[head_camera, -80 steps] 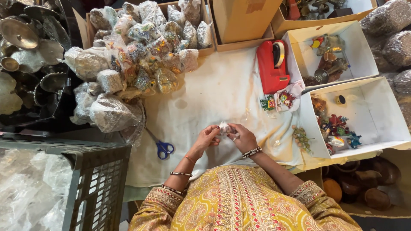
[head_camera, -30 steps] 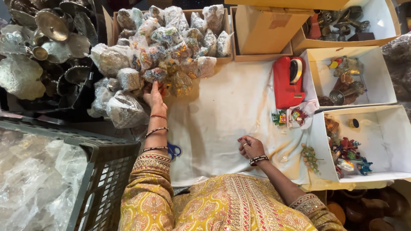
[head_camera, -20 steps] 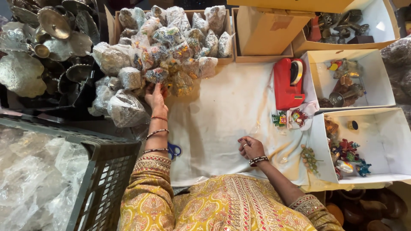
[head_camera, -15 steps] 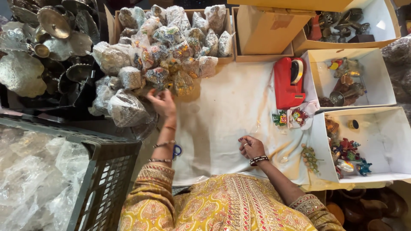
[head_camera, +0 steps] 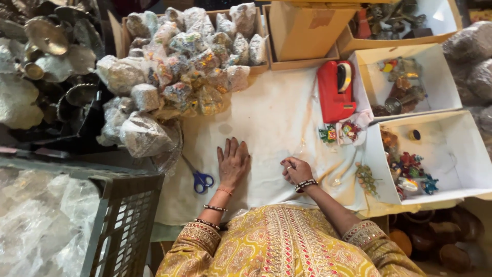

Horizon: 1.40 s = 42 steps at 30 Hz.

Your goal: The person wraps small decorative figurines in bubble wrap at a table. They pick up a figurine, place it on a sheet of bubble wrap, fold the wrap around it, and secure it with tape. The wrapped items are then placed into a nearby box.

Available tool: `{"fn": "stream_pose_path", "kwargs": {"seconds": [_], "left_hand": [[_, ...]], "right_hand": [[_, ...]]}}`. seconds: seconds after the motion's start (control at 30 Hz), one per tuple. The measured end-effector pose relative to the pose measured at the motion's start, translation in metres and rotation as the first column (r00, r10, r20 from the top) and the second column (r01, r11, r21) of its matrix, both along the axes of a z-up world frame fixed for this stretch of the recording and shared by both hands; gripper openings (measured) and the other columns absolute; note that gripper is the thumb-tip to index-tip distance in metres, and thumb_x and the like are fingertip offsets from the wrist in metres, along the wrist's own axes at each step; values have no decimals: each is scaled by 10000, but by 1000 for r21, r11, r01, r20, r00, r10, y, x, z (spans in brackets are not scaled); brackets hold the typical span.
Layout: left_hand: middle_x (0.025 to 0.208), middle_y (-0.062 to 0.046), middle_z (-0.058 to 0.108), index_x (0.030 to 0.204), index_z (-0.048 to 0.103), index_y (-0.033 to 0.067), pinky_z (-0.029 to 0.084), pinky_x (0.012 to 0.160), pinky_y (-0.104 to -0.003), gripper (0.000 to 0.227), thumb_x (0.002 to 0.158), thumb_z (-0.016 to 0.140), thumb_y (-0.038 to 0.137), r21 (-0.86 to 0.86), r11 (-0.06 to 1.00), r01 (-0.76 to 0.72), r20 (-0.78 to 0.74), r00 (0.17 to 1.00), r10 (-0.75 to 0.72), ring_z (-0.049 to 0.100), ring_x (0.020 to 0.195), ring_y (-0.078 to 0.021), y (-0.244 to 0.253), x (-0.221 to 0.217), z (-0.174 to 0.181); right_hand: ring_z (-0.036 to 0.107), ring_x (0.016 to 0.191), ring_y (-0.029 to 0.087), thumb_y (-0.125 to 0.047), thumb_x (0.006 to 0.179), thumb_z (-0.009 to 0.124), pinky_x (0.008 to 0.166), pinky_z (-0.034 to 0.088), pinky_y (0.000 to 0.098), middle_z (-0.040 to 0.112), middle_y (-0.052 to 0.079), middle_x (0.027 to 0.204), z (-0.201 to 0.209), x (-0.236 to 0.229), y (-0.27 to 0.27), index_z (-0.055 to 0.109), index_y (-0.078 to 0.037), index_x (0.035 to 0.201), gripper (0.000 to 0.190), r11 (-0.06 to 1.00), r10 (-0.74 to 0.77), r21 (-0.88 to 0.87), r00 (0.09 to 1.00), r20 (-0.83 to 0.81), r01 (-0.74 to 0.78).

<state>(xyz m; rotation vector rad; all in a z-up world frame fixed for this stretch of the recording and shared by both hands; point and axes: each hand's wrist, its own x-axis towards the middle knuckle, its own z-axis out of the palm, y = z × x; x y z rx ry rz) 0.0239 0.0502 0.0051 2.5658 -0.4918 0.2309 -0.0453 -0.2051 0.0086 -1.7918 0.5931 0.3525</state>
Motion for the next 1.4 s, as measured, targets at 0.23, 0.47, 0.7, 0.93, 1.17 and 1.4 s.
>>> {"fn": "stream_pose_path", "kwargs": {"seconds": [0.23,0.47,0.7,0.93,1.17,1.4], "left_hand": [[1545,-152,465,1402,589,133,193,1208,-613,547,905,669,349,16,1000,6,-6,1000,-6,348,1481,-345,0,1,0],[1538,-132,486,1382,607,136,206,1204,-611,538,895,685,351,6,1000,-18,7,1000,18,361,1478,-330,0,1,-3],[1507,-123,524,1340,641,134,247,1192,-614,508,886,693,356,-5,999,-37,40,998,37,408,1453,-331,-1,0,1],[1485,-125,551,1324,656,142,262,1187,-608,501,884,695,379,7,999,-44,69,997,43,438,1437,-327,-4,-1,3],[1486,-117,570,1318,665,161,290,1187,-589,477,898,691,387,77,994,-79,96,993,72,465,1433,-312,-11,-1,5],[1524,-80,565,1337,661,176,269,1215,-568,444,922,678,333,83,969,-234,96,969,226,452,1466,-278,-24,-15,-17]], "right_hand": [[609,472,96,-255,1006,602,400,457,272,694,36,635,8,0,3,734,-72,1000,226,999,-32,13,999,13,32],[605,469,94,-253,1004,617,409,464,266,684,36,619,13,2,5,734,-79,998,210,1000,-27,4,1000,1,27],[601,473,104,-238,1005,620,402,465,274,672,39,634,12,1,2,723,-76,1006,192,999,1,42,1000,18,-1],[611,500,98,-228,1012,604,409,472,276,679,38,667,1,0,-8,702,-79,1020,179,994,66,90,998,-4,-66],[728,802,106,-131,957,648,729,605,256,773,50,915,15,-20,-71,733,-67,1107,184,959,277,13,941,196,-285],[760,891,125,-90,952,690,784,630,268,769,86,1017,37,-57,-249,732,-63,1132,187,944,-309,55,817,487,324]]}}
